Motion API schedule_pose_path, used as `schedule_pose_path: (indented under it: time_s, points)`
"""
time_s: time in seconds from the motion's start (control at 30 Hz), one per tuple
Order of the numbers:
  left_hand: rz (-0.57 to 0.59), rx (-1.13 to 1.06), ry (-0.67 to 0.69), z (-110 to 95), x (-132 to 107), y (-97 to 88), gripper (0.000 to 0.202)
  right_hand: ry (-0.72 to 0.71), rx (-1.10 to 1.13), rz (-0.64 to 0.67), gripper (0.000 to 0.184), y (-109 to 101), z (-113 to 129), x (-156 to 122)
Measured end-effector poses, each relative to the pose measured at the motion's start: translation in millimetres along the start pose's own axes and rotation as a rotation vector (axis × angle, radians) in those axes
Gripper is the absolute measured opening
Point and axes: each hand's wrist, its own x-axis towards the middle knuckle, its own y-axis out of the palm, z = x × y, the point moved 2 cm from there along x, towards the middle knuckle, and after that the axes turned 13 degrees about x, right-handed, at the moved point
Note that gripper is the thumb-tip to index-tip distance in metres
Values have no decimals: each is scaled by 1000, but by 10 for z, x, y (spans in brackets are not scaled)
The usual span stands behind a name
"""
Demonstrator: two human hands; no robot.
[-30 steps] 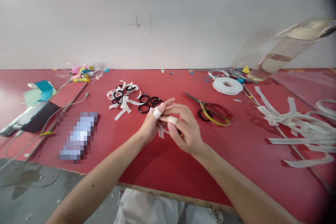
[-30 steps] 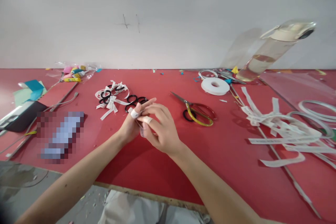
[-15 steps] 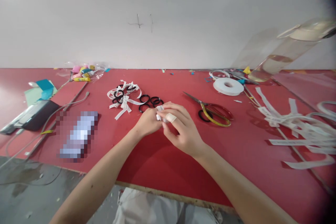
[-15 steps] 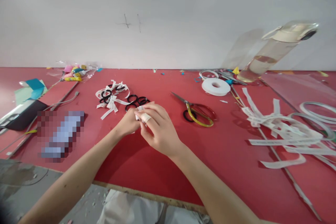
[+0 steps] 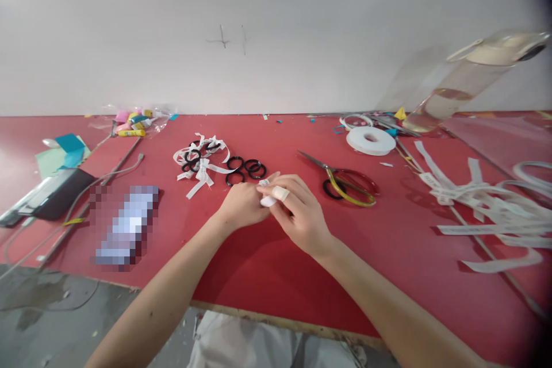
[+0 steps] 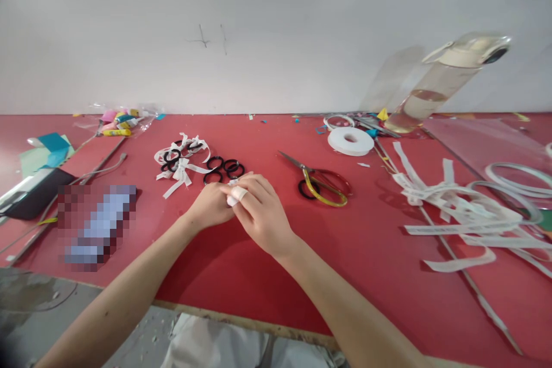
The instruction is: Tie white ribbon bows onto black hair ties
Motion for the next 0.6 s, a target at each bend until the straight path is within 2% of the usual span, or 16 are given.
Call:
schedule_pose_path:
  time_s: [0.1, 0.23, 0.3, 0.37, 0.43, 0.5, 0.6]
  points:
    - [41, -23, 12, -23, -7, -7, 27, 142, 90, -67, 34, -93, -27, 10]
    - [27, -188, 47, -75, -16, -43, 33, 500, 283, -237, 25, -206, -162, 2]
    - [44, -298, 43, -103, -24, -66, 40, 609, 463, -328, 24, -223, -241, -4]
    - [100, -424, 36, -129, -38, -95, 46, 650, 669, -388, 21, -220, -303, -2]
    - [208, -582, 48, -155, -61, -129, 49, 668, 840, -414, 19, -216, -338, 7]
    - [356, -772, 99, -187, -94, -160, 52, 686, 940, -396, 17, -219, -349, 15]
    - [464, -1124, 206, -227, -134, -189, 64, 726, 1005, -335, 14, -235, -355, 9]
